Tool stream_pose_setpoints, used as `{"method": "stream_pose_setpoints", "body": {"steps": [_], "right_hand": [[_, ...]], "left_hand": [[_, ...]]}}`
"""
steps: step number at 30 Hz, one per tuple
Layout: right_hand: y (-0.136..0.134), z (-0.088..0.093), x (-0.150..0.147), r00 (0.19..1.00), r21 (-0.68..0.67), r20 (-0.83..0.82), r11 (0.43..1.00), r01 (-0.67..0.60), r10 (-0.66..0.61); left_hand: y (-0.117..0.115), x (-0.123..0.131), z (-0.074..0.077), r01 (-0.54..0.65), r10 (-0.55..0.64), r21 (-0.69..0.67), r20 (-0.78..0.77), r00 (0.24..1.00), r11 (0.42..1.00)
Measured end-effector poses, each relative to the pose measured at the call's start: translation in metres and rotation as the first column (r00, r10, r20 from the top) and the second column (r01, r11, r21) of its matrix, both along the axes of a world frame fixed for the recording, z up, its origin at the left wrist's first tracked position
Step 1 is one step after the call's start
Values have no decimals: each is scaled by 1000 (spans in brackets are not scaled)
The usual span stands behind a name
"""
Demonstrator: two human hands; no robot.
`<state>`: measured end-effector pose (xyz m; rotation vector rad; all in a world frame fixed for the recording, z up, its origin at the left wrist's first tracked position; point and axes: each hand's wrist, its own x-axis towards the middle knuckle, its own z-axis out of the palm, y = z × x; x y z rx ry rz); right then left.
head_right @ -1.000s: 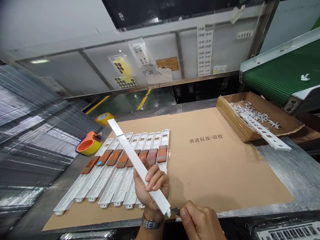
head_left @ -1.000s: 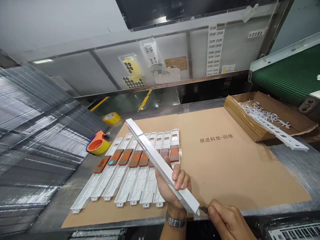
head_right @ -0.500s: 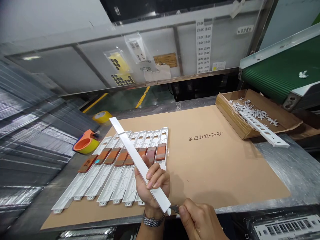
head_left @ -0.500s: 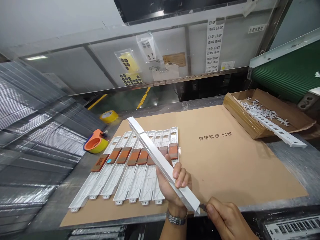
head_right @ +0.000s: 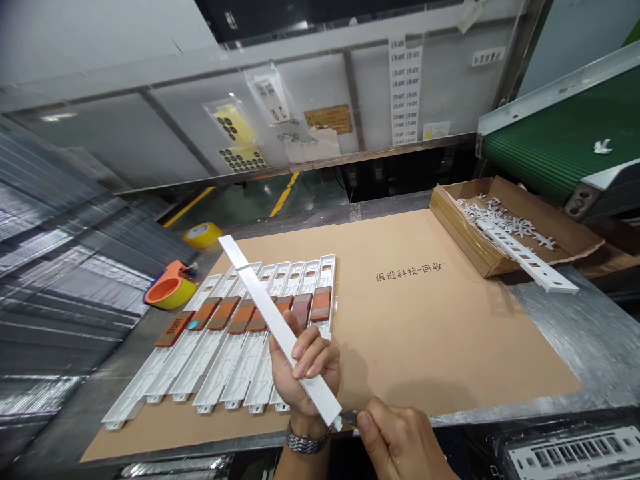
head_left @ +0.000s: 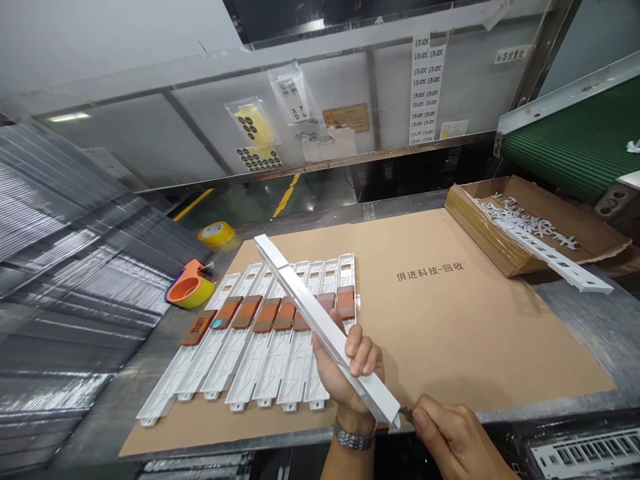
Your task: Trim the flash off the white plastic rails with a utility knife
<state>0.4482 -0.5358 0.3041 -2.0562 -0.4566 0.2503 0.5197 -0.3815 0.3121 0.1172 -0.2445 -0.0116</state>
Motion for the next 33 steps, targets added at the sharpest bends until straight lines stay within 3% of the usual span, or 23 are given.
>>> {"method": "stream_pose_setpoints", "body": {"steps": [10, 13, 16, 19, 22, 26, 28, 33], "right_hand": [[-2, 3, -1, 998, -58, -32, 997, -52, 50], [-2, 3, -4, 995, -73, -32, 993, -98, 96], [-6, 4, -4, 998, -9, 6, 998, -65, 65], [-14, 4, -1, 997, 137, 65, 990, 41, -51], [-20, 0, 4, 974, 207, 155, 969, 132, -165], [-19, -10, 7, 930, 130, 309, 978, 163, -197], [-13, -17, 6, 896, 71, 383, 974, 215, -226], [0, -31, 2, 825, -4, 494, 948, 317, -274]], "left_hand": [[0, 2, -3, 2, -1, 32, -7, 1000, 999], [1, 6, 1, -44, 55, 108, -100, 993, 993], [-1, 8, 10, -116, 180, 242, -259, 949, 963], [-3, 5, 15, -146, 289, 374, -362, 886, 916], [-2, -1, 9, -127, 370, 497, -429, 824, 858], [-3, -8, -3, -237, 607, 667, -399, 687, 706], [-4, -11, -5, -277, 676, 730, -328, 660, 625], [-5, -16, 0, -303, 729, 780, -266, 631, 547]]}}
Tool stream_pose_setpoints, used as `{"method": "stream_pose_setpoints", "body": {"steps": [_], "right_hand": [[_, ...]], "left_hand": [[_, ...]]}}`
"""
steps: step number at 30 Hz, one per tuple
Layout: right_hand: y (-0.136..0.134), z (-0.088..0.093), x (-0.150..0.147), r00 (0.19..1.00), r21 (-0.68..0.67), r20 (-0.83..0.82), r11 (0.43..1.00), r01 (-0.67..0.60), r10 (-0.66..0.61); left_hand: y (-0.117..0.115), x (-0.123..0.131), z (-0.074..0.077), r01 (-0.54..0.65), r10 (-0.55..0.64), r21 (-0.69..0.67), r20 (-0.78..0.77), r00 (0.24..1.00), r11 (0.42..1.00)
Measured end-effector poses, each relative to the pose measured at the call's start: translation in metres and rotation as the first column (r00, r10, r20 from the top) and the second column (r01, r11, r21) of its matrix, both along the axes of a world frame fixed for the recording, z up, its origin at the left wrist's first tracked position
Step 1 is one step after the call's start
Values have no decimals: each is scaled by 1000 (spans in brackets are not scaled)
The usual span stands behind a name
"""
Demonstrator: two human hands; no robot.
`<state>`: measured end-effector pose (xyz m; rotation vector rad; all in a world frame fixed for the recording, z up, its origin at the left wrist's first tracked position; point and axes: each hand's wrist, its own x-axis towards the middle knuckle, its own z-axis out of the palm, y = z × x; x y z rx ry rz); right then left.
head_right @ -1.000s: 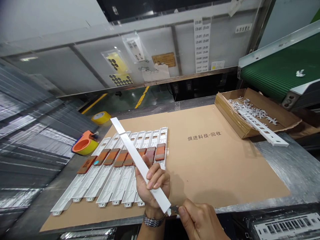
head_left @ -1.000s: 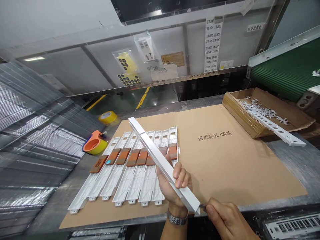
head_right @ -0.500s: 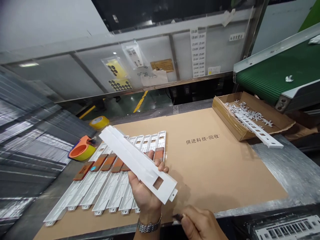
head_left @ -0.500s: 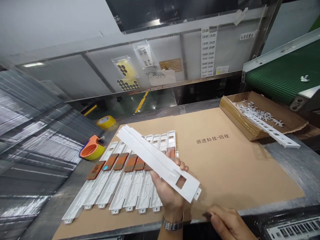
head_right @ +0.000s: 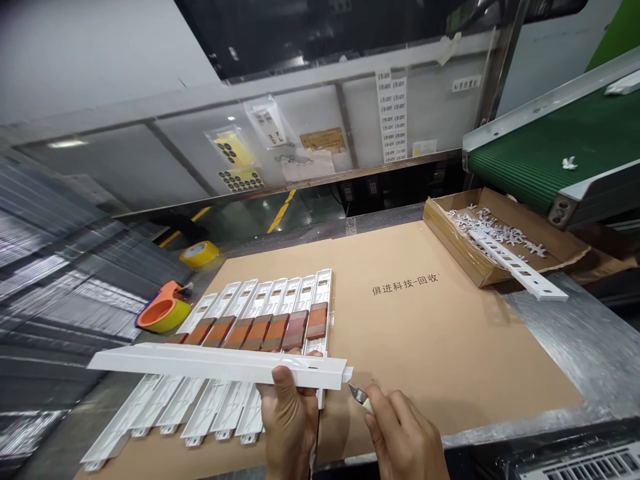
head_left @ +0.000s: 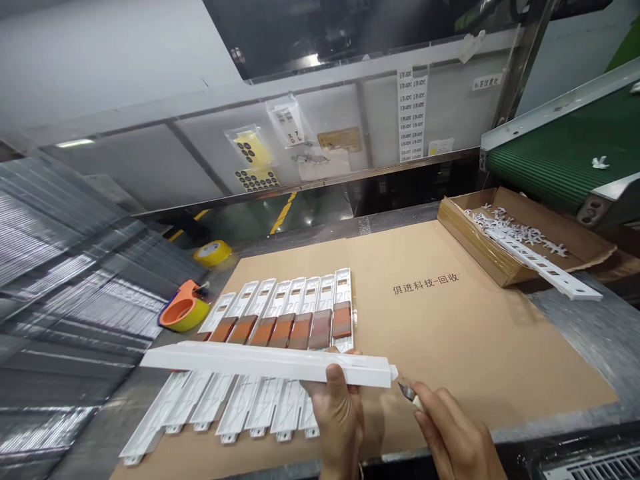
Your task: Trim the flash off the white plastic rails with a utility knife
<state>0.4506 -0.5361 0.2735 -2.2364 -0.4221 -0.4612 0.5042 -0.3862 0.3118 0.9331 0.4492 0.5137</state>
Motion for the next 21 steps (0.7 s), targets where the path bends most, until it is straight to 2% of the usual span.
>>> {"method": "stream_pose_setpoints", "body": {"steps": [5, 21], "right_hand": [[3, -1, 1, 999, -53, 47, 999, 14, -12], [2, 3, 4, 995, -107, 103, 994, 2, 9]], "left_hand": [[-1, 1, 4, -15, 15, 45, 6, 1000, 999], [-6, 2, 7, -52, 55, 42, -79, 995, 998]]}}
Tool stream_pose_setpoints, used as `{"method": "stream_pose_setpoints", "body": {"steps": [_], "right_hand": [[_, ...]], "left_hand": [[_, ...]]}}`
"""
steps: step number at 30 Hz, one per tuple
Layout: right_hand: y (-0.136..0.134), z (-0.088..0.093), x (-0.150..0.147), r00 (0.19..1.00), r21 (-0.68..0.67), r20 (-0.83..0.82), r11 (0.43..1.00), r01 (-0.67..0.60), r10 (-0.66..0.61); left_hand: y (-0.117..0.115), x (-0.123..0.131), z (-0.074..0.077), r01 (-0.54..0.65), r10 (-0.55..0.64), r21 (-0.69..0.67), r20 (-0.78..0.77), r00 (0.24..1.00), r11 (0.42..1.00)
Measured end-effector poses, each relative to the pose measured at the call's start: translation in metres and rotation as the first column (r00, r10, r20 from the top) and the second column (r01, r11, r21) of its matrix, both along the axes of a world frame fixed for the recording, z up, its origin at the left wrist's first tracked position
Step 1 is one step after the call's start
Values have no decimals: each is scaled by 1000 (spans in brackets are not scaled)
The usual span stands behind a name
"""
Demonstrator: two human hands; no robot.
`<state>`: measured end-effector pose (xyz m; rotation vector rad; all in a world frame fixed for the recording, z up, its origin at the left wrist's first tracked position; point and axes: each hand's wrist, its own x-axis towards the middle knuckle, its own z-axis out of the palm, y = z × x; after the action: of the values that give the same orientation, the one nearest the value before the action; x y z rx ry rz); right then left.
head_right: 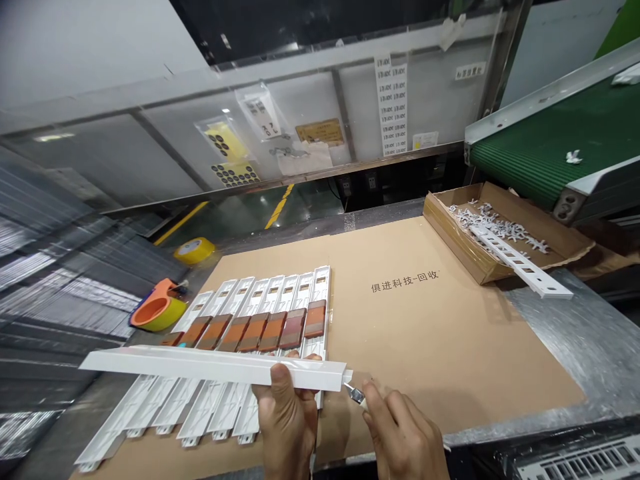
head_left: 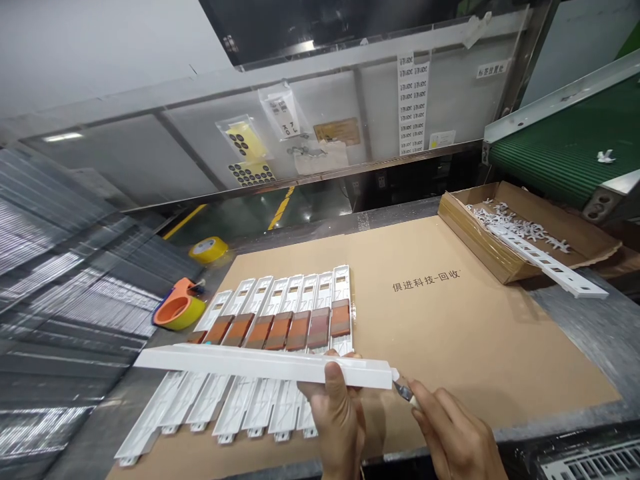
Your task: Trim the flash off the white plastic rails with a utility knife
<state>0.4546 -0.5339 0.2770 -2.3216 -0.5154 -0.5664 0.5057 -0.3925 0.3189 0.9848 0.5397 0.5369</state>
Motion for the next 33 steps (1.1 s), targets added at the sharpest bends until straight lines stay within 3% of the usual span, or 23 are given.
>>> {"method": "stream_pose_setpoints", "body": {"steps": [7, 12, 14, 16, 18, 19, 21, 22, 23, 25, 28, 29, 30, 31, 33], "right_hand": [[-12, -2, 6, 999, -69, 4, 997, 40, -40], [-27, -7, 15, 991, -47, -114, 996, 70, -75], [-33, -7, 18, 992, -9, -110, 998, 62, -62], [-43, -5, 23, 996, 31, -72, 998, 64, -61], [-57, 0, 32, 993, 52, -38, 992, 111, -109], [-65, 3, 39, 989, 57, -25, 987, 148, -147], [-80, 12, 56, 972, 70, -15, 970, 233, -233], [-87, 17, 67, 965, 80, -17, 961, 264, -264], [-92, 22, 77, 961, 91, -21, 956, 277, -277], [-101, 31, 98, 976, 107, -42, 971, 216, -213], [-107, 36, 118, 986, 137, -162, 991, -2, 24], [-107, 35, 119, 974, 171, -213, 984, -45, 81], [-105, 34, 118, 960, 217, -258, 975, -53, 110], [-100, 32, 114, 952, 271, -285, 962, -32, 112], [-83, 26, 98, 954, 383, -295, 921, 71, 49]], "left_hand": [[3, 1, 2, -4, 3, -24, -39, 999, 1000], [4, -6, 5, 51, -55, -84, -53, 997, 995], [7, -11, 6, 129, -137, -141, -49, 989, 982], [16, -17, 4, 308, -315, -187, -8, 949, 933], [34, -20, -3, 570, -569, -160, 52, 820, 806], [44, -20, -7, 703, -701, -114, 64, 710, 702], [67, -19, -14, 896, -898, -73, 23, 440, 437], [77, -19, -15, 928, -930, -68, 2, 368, 368], [86, -18, -14, 945, -948, -76, -21, 318, 318], [101, -17, -7, 957, -961, -99, -55, 269, 274], [118, -15, 7, 983, -992, -146, -79, 99, 109], [122, -14, 10, 984, -995, -152, -55, 84, 91], [126, -13, 12, 980, -992, -155, -1, 123, 122], [128, -11, 13, 970, -979, -162, 70, 193, 180], [124, -8, 12, 916, -893, -197, 225, 389, 349]]}}
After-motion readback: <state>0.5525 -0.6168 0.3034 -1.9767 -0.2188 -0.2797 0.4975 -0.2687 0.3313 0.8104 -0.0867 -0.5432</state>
